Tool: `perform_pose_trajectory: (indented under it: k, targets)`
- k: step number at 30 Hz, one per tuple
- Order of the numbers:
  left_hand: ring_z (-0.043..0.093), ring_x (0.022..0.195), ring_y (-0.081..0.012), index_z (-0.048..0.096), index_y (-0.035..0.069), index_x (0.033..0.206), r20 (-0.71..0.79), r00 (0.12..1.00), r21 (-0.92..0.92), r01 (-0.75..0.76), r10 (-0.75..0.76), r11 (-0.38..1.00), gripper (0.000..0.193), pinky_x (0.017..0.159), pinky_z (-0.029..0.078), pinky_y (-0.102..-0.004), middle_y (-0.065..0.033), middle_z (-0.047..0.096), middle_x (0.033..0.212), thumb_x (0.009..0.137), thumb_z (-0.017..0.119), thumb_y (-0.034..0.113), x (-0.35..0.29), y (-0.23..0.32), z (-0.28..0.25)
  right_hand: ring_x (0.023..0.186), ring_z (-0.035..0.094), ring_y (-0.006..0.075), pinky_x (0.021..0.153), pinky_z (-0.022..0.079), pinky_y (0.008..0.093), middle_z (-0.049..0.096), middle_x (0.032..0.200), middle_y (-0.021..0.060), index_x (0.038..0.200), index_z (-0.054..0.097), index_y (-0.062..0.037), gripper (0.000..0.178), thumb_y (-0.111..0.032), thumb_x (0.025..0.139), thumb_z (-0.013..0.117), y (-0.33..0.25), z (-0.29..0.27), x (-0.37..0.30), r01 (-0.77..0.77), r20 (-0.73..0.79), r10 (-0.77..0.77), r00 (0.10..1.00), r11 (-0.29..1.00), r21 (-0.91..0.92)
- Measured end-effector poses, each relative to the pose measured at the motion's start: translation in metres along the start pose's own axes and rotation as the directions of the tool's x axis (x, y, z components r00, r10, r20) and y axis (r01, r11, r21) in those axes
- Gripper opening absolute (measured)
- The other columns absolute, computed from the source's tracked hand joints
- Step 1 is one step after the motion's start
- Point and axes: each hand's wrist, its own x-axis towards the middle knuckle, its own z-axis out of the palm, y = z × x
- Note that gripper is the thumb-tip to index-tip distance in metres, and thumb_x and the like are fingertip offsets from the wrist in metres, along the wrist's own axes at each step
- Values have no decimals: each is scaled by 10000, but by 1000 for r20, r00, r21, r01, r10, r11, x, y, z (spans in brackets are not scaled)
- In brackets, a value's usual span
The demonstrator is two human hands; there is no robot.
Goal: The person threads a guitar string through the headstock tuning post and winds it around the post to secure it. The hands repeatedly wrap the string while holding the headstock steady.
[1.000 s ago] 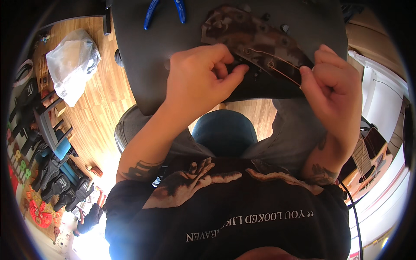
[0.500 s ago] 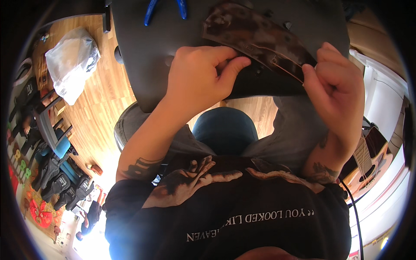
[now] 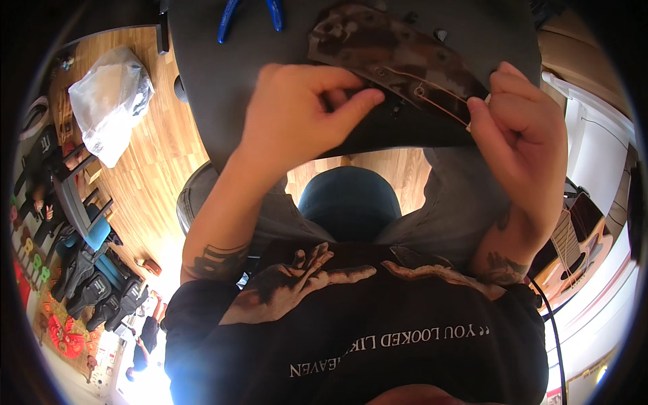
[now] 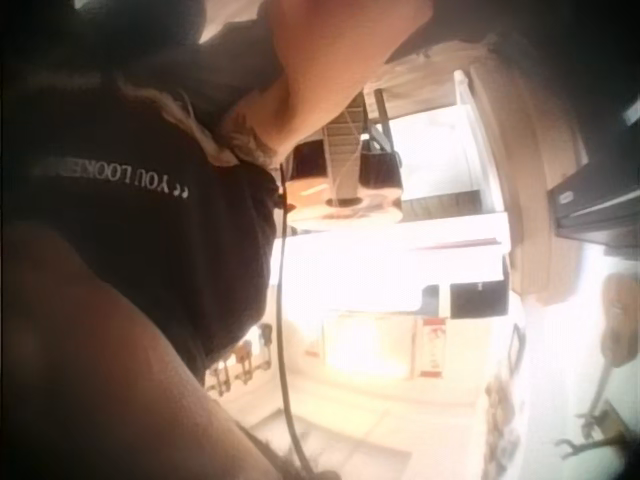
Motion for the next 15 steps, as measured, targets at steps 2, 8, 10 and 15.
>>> perform_pose_trajectory:
  k: [2, 8, 10, 15]
  targets:
    - [528, 527, -26, 856, 19, 946, 4, 1000, 3, 18, -18, 1000, 185, 517, 418, -230, 3, 660, 599, 876, 937, 171, -1, 4, 3, 626, 315, 235, 586, 237, 402, 302, 659, 74, 659, 354, -2, 394, 115, 800, 702, -1, 1, 0, -8, -7, 8, 1000, 1000, 12]
    - [600, 504, -112, 801, 82, 853, -310, 860, 288, -322, 406, 902, 140, 495, 455, -283, -1, 664, 635, 801, 928, 109, -4, -9, 38, 622, 291, 226, 590, 249, 388, 295, 659, 65, 662, 354, 1, 401, 105, 822, 707, -6, 3, 2, -59, -51, 57, 997, 997, -45]
    - [610, 508, -141, 776, 92, 832, -278, 845, 297, -377, 458, 877, 160, 488, 463, -295, -5, 665, 650, 775, 925, 100, -1, -13, 36, 620, 289, 224, 587, 249, 381, 297, 659, 63, 662, 354, -3, 406, 102, 829, 709, -6, 0, 1, -68, -42, 65, 997, 996, -64]
    - [592, 499, -95, 835, 68, 889, -36, 994, 144, -98, 104, 985, 152, 491, 443, -264, -8, 692, 637, 845, 925, 182, 0, 4, -5, 622, 290, 221, 584, 245, 381, 298, 659, 64, 666, 345, -5, 415, 96, 836, 711, -3, 0, -2, -68, -52, 65, 997, 995, -76]
